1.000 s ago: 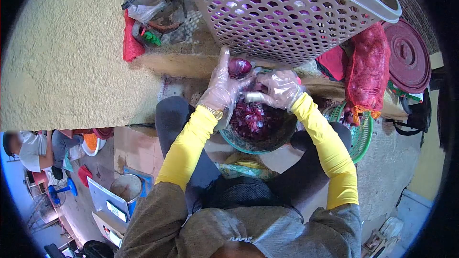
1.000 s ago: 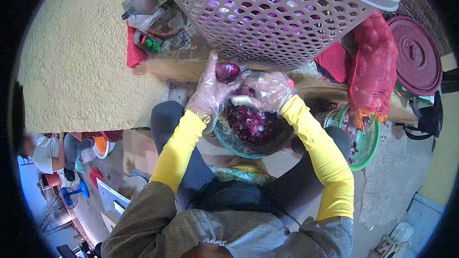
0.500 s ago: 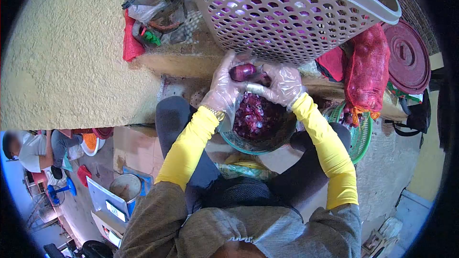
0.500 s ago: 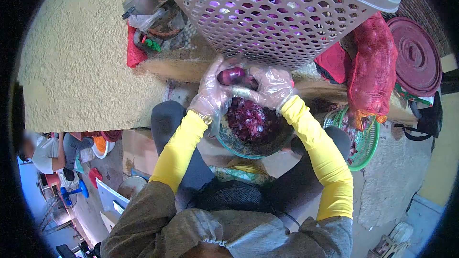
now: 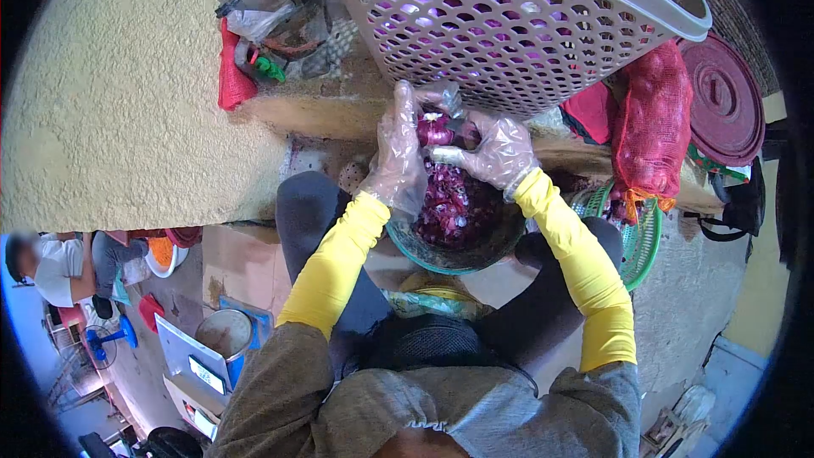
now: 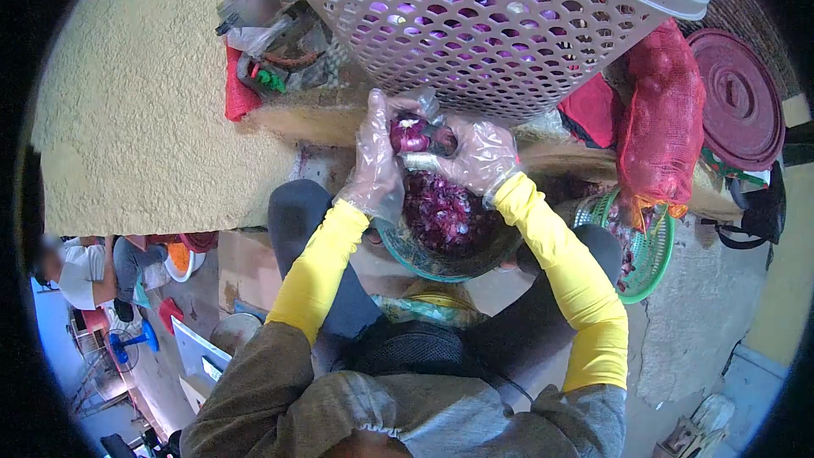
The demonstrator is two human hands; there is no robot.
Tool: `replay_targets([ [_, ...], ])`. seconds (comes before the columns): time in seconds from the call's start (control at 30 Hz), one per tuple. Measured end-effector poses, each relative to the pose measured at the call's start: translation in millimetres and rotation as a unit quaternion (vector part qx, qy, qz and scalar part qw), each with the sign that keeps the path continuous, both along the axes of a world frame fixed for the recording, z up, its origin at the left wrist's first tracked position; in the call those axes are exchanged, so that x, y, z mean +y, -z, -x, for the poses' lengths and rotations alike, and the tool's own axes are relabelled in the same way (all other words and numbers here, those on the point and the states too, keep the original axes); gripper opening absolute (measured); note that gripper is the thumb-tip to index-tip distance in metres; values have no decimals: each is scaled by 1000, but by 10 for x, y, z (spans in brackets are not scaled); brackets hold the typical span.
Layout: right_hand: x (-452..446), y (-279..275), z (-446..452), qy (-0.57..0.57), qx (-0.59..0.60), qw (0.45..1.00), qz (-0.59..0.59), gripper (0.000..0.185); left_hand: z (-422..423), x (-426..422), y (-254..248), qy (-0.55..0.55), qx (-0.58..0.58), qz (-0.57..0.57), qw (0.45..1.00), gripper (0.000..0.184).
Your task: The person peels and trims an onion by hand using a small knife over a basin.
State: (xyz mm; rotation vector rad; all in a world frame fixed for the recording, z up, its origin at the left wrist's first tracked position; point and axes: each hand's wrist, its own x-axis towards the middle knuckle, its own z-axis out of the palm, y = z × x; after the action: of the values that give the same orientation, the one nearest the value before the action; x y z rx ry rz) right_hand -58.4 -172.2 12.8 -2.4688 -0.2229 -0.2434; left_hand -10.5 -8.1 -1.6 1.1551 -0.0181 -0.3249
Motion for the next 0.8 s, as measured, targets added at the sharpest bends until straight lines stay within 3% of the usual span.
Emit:
replay_targets([
  [0.17, 31, -56, 8, -2, 29, 999, -26, 64, -38, 2, 80, -31, -63, -37, 997, 59],
  [0.33, 66, -124, 14, 9, 86, 996, -16, 63, -47, 4, 83, 1, 8, 26, 1000, 62],
  [0.8, 60, -71, 9, 7, 114, 993, 13, 63, -30, 6, 55, -2, -5, -24, 1000, 63],
])
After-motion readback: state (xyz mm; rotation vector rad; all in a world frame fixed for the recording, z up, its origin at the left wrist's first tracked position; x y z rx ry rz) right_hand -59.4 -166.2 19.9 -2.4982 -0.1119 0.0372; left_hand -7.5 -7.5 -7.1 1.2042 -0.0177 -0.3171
